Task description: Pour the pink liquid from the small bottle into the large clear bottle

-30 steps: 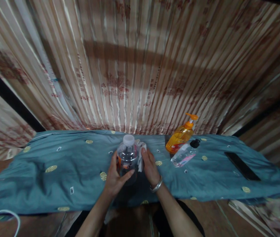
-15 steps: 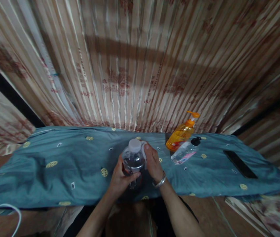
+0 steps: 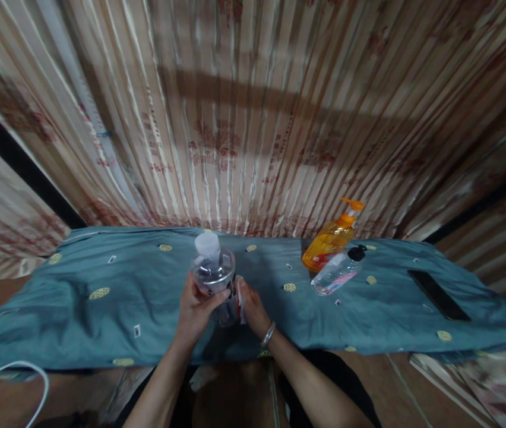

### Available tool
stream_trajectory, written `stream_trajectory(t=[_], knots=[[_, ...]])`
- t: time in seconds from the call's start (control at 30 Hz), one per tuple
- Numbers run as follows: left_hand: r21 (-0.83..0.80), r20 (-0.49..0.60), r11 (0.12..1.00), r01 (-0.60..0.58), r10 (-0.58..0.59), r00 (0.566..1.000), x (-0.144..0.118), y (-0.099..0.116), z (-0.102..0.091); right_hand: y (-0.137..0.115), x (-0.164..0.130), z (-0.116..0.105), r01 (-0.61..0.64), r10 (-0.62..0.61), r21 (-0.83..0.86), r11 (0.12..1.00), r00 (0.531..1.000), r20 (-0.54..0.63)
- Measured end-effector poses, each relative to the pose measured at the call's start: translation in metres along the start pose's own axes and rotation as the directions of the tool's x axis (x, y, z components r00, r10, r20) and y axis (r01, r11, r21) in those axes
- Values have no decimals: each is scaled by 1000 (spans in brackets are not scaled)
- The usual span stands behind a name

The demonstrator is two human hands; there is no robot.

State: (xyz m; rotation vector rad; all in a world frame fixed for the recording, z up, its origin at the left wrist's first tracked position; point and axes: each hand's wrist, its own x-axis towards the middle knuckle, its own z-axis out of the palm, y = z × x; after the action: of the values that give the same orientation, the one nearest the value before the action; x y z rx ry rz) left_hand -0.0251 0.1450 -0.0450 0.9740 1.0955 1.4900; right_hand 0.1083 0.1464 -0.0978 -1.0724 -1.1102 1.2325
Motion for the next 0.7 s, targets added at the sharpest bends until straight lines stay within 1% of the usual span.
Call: stream_trajectory(t=[0.07,0.1,0.17,0.23,0.3,0.37,0.43,0.5,0.53,0.57,0.6,0.63,0.7], knots=[[-27,-32,1000,0,-1,999,2,3,-2,5,2,0,-92,89,146,985,996,30],[-42,-50,999,-3,1,999,2,3,-2,7,3,0,-151,141,253,956,988,57],[-75,-83,997,-12,6,997,4,2,-2,6,5,0,-274,232,466,841,961,148],[-106,-103,994,-20,9,995,5,1,-1,4,4,3,-363,272,599,714,932,240],[-129,-113,991,-28,14,994,5,0,0,0,1,8,-419,289,654,630,908,303],[-130,-121,991,-32,16,993,6,0,0,-3,-5,14,-467,311,667,581,884,349],[-115,-136,993,-38,22,990,6,-1,-2,-4,-10,20,-543,347,638,546,840,417],[-96,-153,994,-51,36,987,9,-2,-6,-3,-15,24,-610,380,582,537,792,479],[-86,-164,994,-64,49,985,10,-2,-8,-2,-16,24,-627,392,553,549,777,493],[-75,-175,994,-78,64,983,12,-2,-10,0,-16,24,-631,402,523,573,773,491],[-62,-185,994,-94,81,979,14,-1,-12,2,-16,22,-617,409,496,611,782,470],[-46,-193,993,-109,98,976,16,0,-14,5,-15,19,-582,409,468,665,808,423],[-7,-197,992,-129,125,972,19,2,-16,10,-12,11,-446,377,380,810,893,246]])
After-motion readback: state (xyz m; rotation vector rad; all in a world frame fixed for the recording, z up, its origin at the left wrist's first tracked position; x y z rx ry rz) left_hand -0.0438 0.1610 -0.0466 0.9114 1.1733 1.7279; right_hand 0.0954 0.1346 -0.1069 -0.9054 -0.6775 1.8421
